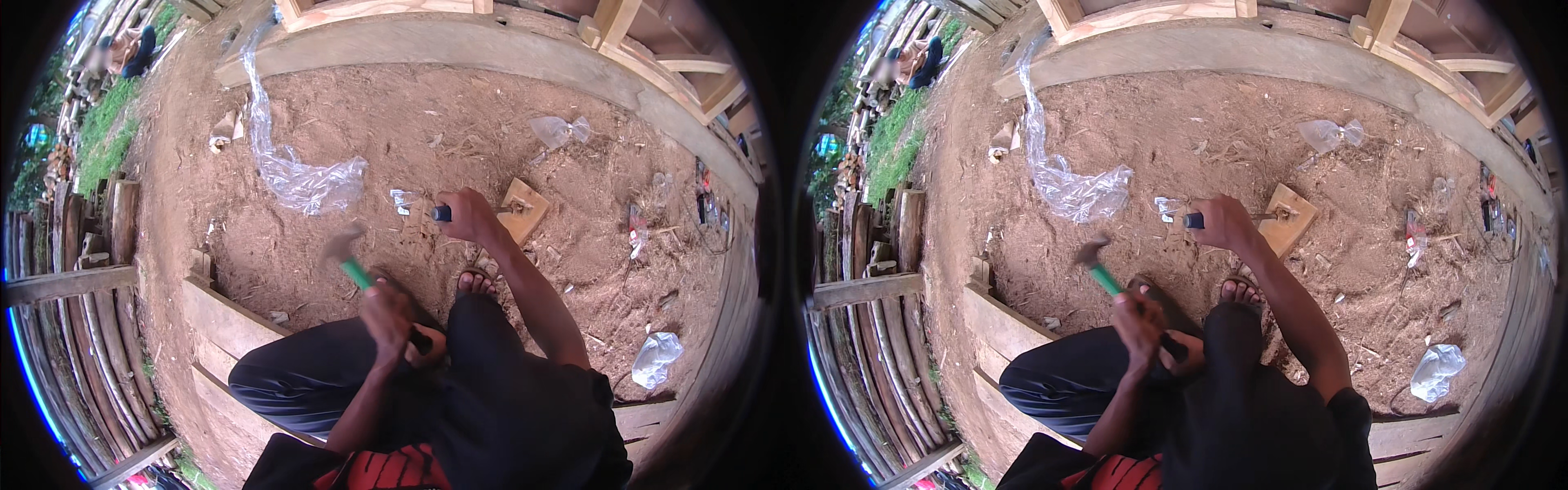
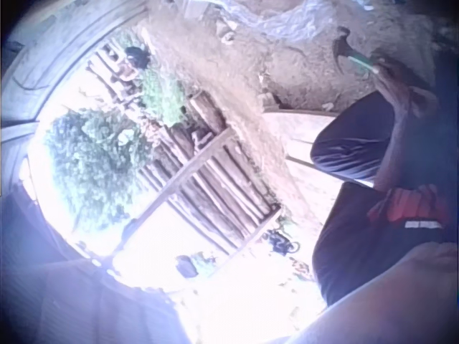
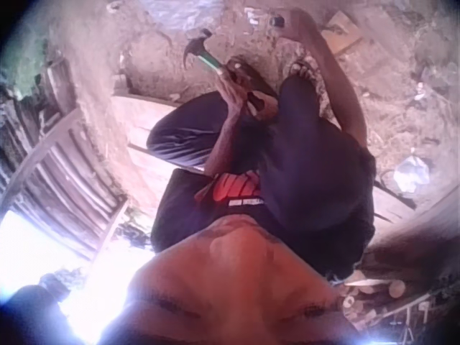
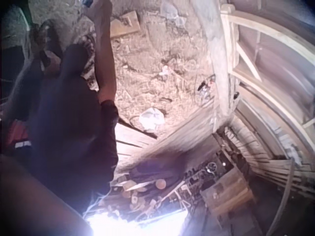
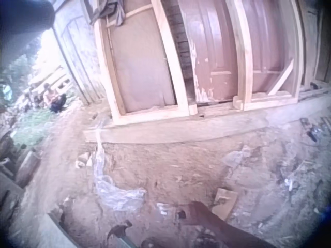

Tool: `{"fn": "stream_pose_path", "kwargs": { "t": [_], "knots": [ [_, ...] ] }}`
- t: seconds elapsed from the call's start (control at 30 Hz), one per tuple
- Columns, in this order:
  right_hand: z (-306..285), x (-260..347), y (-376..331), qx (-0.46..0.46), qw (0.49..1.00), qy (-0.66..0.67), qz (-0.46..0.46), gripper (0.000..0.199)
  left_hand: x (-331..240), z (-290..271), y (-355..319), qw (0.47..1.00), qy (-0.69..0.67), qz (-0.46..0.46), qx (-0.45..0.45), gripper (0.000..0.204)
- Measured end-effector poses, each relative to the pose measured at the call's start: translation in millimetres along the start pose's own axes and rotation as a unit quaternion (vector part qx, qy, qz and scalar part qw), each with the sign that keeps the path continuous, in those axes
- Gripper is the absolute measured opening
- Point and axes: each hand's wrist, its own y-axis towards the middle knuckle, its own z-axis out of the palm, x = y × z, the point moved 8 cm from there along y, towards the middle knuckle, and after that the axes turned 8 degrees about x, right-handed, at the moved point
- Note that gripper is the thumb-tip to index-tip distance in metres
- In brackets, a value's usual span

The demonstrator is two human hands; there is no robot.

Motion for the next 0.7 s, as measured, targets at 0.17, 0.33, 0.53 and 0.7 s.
{"fn": "stream_pose_path", "kwargs": {
  "t": [0.17, 0.33, 0.53, 0.7],
  "knots": [
    [2, -7, -2, 0.006, 1.000, -0.004, 0.010, 0.018, 19, 15, 13, 0.989, -0.088, -0.103, 0.055, 0.045],
    [6, -3, -5, 0.023, 0.999, -0.027, 0.008, 0.019, 8, 37, 22, 0.967, 0.216, -0.073, 0.111, 0.047],
    [12, -6, -3, 0.029, 0.999, -0.028, 0.016, 0.021, 47, -2, 30, 0.993, 0.097, -0.032, 0.054, 0.043],
    [6, -12, -8, 0.040, 0.998, -0.045, 0.029, 0.025, 52, 28, 26, 0.954, -0.193, -0.091, 0.210, 0.034]
  ]
}}
